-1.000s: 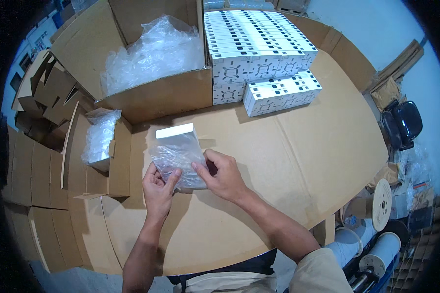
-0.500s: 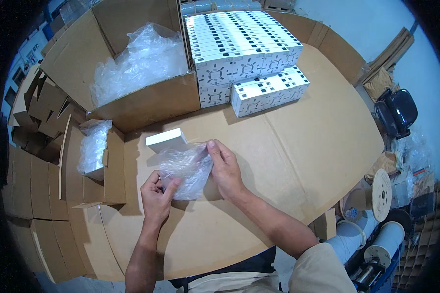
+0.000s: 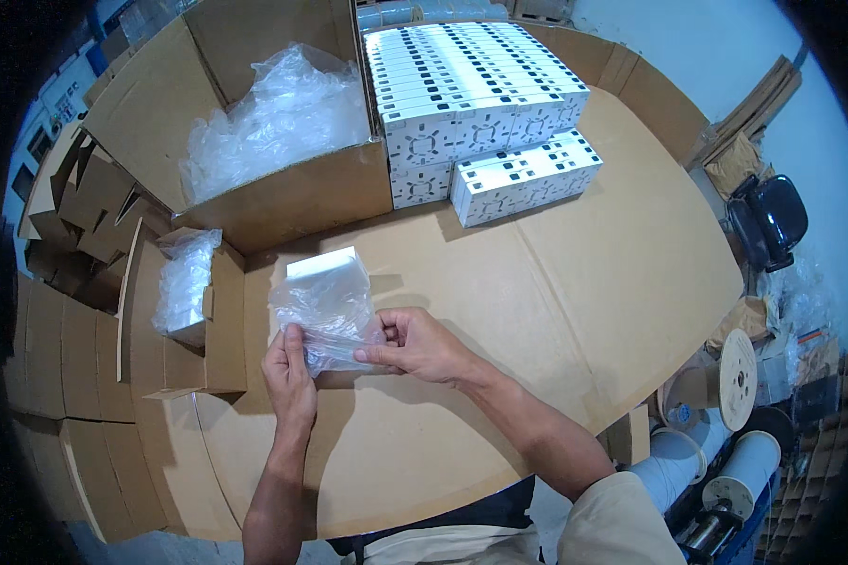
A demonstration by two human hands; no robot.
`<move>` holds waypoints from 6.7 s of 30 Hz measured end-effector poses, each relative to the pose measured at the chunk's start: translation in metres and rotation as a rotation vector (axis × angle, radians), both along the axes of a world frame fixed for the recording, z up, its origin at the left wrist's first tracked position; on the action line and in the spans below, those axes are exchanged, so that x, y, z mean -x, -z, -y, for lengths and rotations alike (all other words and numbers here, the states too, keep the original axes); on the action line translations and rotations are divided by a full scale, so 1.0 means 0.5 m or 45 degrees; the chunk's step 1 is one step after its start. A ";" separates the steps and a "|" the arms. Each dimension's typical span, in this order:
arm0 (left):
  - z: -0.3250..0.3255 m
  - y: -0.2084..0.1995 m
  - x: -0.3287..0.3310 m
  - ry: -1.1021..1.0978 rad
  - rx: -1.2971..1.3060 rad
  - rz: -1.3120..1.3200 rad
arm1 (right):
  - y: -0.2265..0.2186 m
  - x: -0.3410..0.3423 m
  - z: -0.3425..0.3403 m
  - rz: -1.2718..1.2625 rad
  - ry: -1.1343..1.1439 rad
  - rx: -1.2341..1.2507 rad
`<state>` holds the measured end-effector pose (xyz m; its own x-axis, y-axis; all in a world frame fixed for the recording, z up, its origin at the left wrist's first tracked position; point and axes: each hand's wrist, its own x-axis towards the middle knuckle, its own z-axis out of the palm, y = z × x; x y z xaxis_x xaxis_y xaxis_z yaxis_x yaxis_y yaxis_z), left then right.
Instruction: Packing small product boxes into bubble wrap bags and then into larger shipping boxes.
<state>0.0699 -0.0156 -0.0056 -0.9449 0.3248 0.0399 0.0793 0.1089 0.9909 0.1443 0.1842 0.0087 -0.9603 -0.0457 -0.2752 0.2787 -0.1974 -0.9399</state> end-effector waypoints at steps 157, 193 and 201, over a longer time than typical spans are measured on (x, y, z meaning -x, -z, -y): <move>-0.015 -0.039 0.000 0.097 -0.105 -0.043 | 0.003 0.004 0.053 -0.388 0.391 -0.298; -0.017 -0.024 -0.019 0.049 -0.203 0.040 | -0.004 0.013 0.053 -0.736 0.798 -0.522; -0.022 -0.028 -0.022 0.087 -0.250 0.100 | -0.018 0.008 0.034 -0.965 0.545 -0.928</move>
<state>0.0811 -0.0046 0.0083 -0.9238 0.3812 0.0362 0.0020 -0.0898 0.9960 0.1403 0.1672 0.0179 -0.7886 0.2596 0.5574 -0.3699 0.5238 -0.7674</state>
